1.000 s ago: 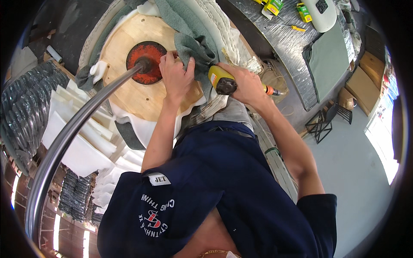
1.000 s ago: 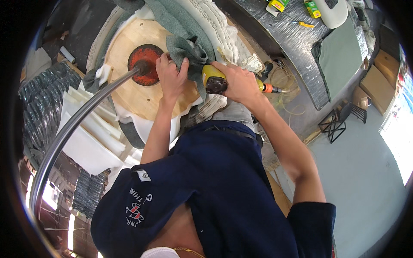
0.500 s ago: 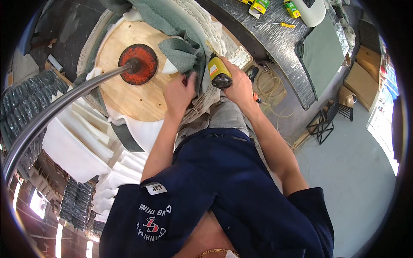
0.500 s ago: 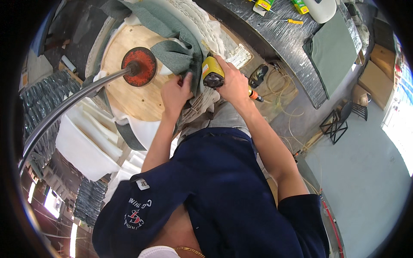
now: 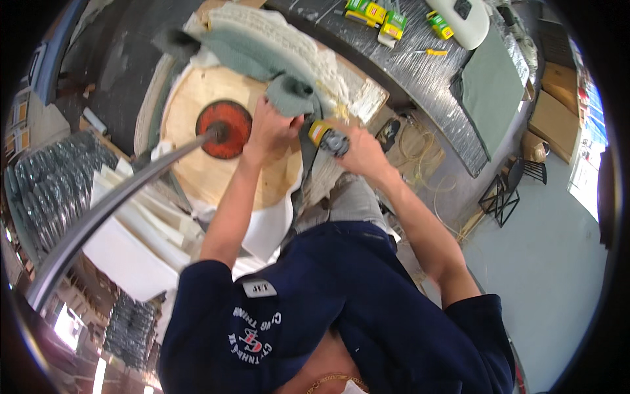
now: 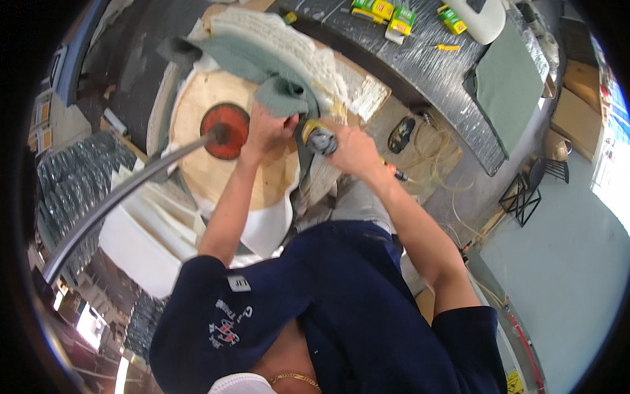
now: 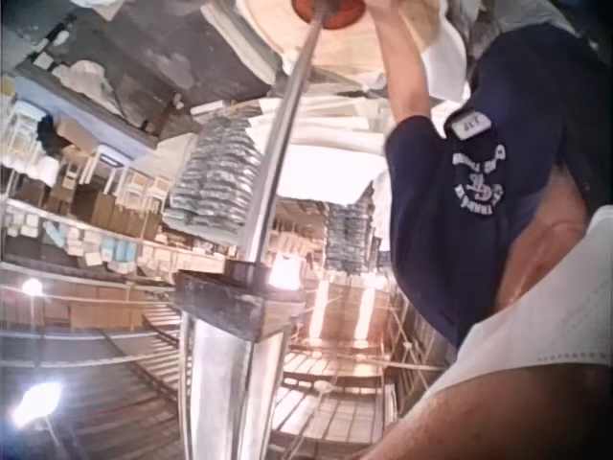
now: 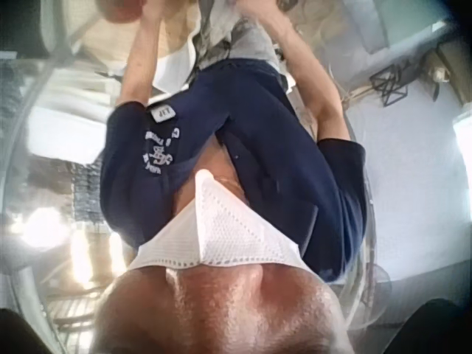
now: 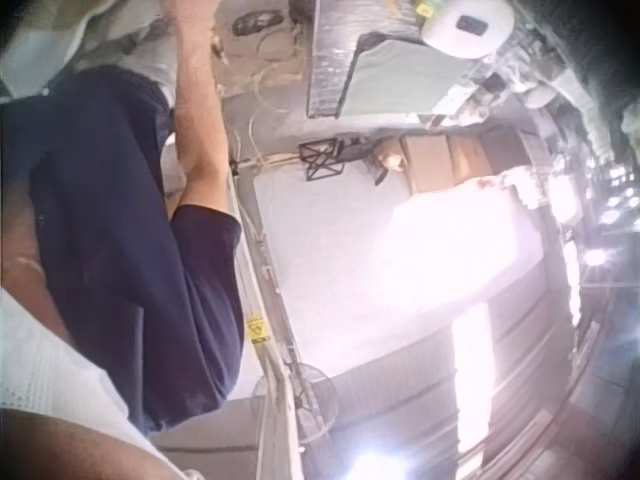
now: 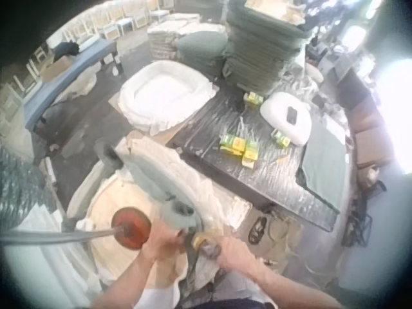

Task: The person places a white foam pad and a wooden seat base on a work table, then covers it with a green fabric. Using a staple gun, the person secures the fabric around the edges of the seat base, pulling it taut and stapling repeatedly. The person flips the seat over to check the underside and continues stapling.

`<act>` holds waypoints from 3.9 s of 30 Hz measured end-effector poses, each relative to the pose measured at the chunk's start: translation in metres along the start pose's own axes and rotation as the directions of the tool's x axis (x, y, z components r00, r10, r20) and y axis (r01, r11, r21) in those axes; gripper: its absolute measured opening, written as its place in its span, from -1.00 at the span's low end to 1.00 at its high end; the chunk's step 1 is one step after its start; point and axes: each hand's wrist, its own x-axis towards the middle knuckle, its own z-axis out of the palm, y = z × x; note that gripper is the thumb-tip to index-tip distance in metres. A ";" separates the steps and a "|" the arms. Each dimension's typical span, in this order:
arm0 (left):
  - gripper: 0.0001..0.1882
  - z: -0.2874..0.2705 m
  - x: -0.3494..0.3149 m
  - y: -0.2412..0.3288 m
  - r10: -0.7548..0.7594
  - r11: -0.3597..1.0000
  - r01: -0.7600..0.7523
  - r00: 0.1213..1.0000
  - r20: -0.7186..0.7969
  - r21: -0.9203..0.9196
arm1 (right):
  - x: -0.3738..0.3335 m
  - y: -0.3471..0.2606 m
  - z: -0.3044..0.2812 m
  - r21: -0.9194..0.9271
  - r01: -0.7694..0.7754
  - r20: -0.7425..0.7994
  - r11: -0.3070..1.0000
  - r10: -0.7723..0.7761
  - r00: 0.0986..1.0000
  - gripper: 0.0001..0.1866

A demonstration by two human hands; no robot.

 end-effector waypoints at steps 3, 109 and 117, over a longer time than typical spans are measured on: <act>-0.77 -0.007 0.021 0.004 0.017 0.996 -0.021 0.999 -0.043 -0.092 | 0.014 0.001 -0.003 0.015 -0.028 0.061 0.999 0.027 0.998 -0.25; -0.69 -0.002 -0.012 0.056 -0.481 0.873 0.440 0.849 0.218 0.212 | 0.015 0.054 -0.049 -0.046 0.449 0.386 0.893 -0.398 0.832 -0.18; -0.69 0.014 -0.039 0.078 -0.639 0.762 0.625 0.768 0.039 0.170 | 0.041 0.010 -0.075 -0.134 0.548 0.397 0.826 -0.462 0.793 -0.21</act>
